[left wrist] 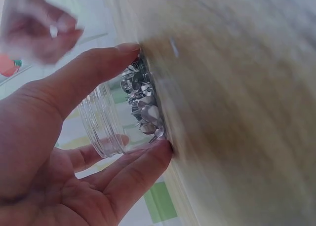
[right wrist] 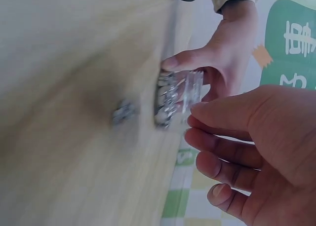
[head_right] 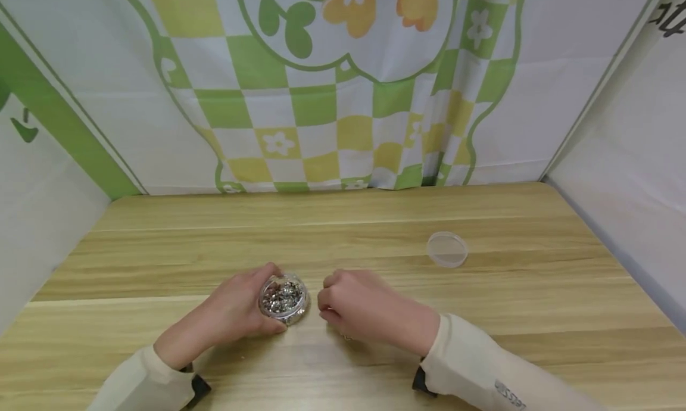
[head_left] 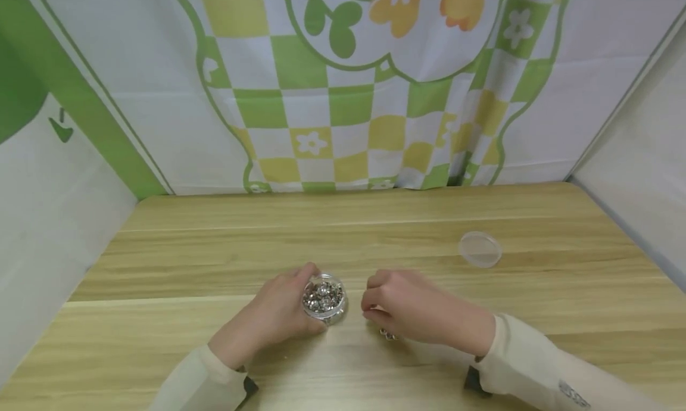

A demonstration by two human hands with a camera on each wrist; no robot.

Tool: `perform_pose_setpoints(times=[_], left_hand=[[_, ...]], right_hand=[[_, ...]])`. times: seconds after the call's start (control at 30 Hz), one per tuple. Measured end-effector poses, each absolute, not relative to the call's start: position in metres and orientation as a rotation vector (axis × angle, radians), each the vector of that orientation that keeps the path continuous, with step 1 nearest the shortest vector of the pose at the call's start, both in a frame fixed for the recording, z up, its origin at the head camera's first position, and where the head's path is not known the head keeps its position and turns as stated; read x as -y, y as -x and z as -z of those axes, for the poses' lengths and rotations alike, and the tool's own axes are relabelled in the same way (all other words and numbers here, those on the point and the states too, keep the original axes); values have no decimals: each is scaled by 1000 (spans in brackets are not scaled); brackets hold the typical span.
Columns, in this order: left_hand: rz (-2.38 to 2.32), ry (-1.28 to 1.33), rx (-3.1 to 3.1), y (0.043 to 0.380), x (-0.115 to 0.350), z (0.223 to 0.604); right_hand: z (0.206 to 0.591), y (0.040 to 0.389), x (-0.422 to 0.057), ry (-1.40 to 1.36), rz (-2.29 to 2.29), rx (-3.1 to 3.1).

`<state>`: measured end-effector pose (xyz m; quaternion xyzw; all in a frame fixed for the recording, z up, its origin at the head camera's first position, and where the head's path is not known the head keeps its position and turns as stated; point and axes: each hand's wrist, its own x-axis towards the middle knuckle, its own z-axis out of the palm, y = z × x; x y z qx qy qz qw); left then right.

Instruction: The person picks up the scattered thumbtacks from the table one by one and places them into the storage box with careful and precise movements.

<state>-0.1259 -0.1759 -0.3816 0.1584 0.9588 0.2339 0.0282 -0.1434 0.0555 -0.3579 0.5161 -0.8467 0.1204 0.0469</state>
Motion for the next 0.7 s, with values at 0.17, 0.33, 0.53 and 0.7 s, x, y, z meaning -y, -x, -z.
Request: perform_pose_setpoints(times=[0.17, 0.33, 0.53, 0.7], left_hand=[[-724, -489, -2964, 125, 175, 380], [-749, -470, -2960, 123, 174, 380], [-788, -445, -2956, 120, 174, 381], [-791, -465, -2968, 117, 175, 381]], right_hand=[[363, 132, -82, -1551, -371, 2610], [368, 127, -94, -1544, -390, 2628], [379, 125, -94, -1551, -394, 2630], [383, 125, -92, -1528, -403, 2654]])
